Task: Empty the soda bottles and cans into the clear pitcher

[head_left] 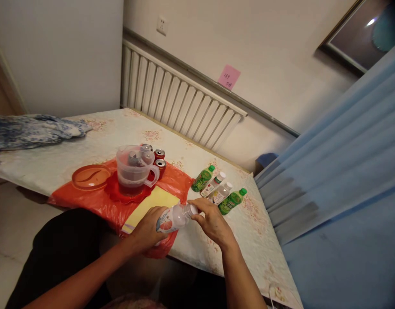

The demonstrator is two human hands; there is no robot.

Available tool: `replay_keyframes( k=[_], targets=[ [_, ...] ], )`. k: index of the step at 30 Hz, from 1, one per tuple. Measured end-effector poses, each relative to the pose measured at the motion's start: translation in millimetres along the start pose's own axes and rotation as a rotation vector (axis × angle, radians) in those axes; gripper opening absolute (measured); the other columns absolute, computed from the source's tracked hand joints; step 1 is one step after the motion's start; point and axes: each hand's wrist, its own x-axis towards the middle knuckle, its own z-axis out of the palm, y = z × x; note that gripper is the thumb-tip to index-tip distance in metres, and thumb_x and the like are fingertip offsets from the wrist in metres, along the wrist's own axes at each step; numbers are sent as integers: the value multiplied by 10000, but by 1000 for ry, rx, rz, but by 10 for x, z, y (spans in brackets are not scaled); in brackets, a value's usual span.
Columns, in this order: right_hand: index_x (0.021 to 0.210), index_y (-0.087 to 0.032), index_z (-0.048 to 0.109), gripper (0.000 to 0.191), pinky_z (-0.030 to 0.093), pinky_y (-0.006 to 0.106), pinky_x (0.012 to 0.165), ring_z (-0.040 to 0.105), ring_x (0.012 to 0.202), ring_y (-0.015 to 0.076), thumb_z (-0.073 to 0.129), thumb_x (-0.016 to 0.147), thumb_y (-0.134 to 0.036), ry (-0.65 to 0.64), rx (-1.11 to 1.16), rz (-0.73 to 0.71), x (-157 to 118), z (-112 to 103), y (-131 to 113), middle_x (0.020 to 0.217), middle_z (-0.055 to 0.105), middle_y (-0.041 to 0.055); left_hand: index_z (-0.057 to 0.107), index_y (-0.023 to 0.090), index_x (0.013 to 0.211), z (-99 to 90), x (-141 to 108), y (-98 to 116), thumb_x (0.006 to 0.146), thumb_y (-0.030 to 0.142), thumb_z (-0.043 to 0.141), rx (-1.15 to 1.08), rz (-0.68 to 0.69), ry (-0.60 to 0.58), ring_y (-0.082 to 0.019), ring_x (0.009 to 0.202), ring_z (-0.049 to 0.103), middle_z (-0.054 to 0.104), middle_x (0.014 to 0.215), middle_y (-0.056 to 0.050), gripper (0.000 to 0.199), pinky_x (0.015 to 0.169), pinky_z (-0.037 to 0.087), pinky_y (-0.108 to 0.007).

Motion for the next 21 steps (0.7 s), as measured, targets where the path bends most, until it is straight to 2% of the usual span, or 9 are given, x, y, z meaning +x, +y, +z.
replay_keyframes(
  k=[4, 8, 11, 15, 18, 21],
  targets=[
    [1203, -186, 698, 337, 482, 339, 859, 641, 909, 211, 733, 873, -134, -15, -65, 36, 2, -29, -77, 1025, 710, 79, 594, 196, 1146, 0, 0, 21, 596, 176, 627, -1, 19, 4, -304, 1104, 583, 643, 1141, -82, 551, 1007, 477, -459],
    [977, -174, 719, 82, 432, 294, 763, 615, 818, 193, 699, 913, -221, -37, -175, 85, 31, -46, -157, 887, 692, 53, 591, 188, 1158, 14, 2, 21, 605, 190, 643, -14, 34, 4, -301, 1088, 585, 640, 1138, -91, 556, 993, 480, -456],
    [832, -175, 673, 178, 373, 268, 660, 570, 687, 167, 655, 944, -311, -16, -232, 185, 66, 0, -169, 749, 655, 28, 588, 190, 1179, 29, 8, 34, 597, 186, 647, -32, 28, 9, -297, 1091, 586, 638, 1157, -89, 585, 992, 479, -445],
    [831, -177, 664, 293, 358, 275, 621, 552, 631, 175, 600, 963, -430, 71, -261, 287, 85, 91, -111, 676, 633, 31, 597, 195, 1171, 35, 32, 58, 595, 195, 657, -50, 9, 3, -288, 1063, 597, 641, 1139, -78, 579, 975, 485, -435],
    [1036, -166, 703, 307, 435, 296, 698, 609, 729, 191, 611, 950, -445, 104, -142, 224, 74, 82, -33, 870, 712, 80, 596, 193, 1169, 25, 67, 75, 599, 227, 676, -76, -17, 3, -291, 1076, 601, 637, 1140, -75, 576, 977, 489, -432],
    [1320, -186, 625, 509, 507, 331, 798, 654, 921, 218, 680, 888, -449, 130, 118, 134, 65, -2, 55, 1196, 704, 123, 586, 198, 1182, 3, 109, 106, 609, 256, 689, -107, -33, 0, -289, 1088, 603, 635, 1157, -71, 585, 982, 487, -425]
  ],
)
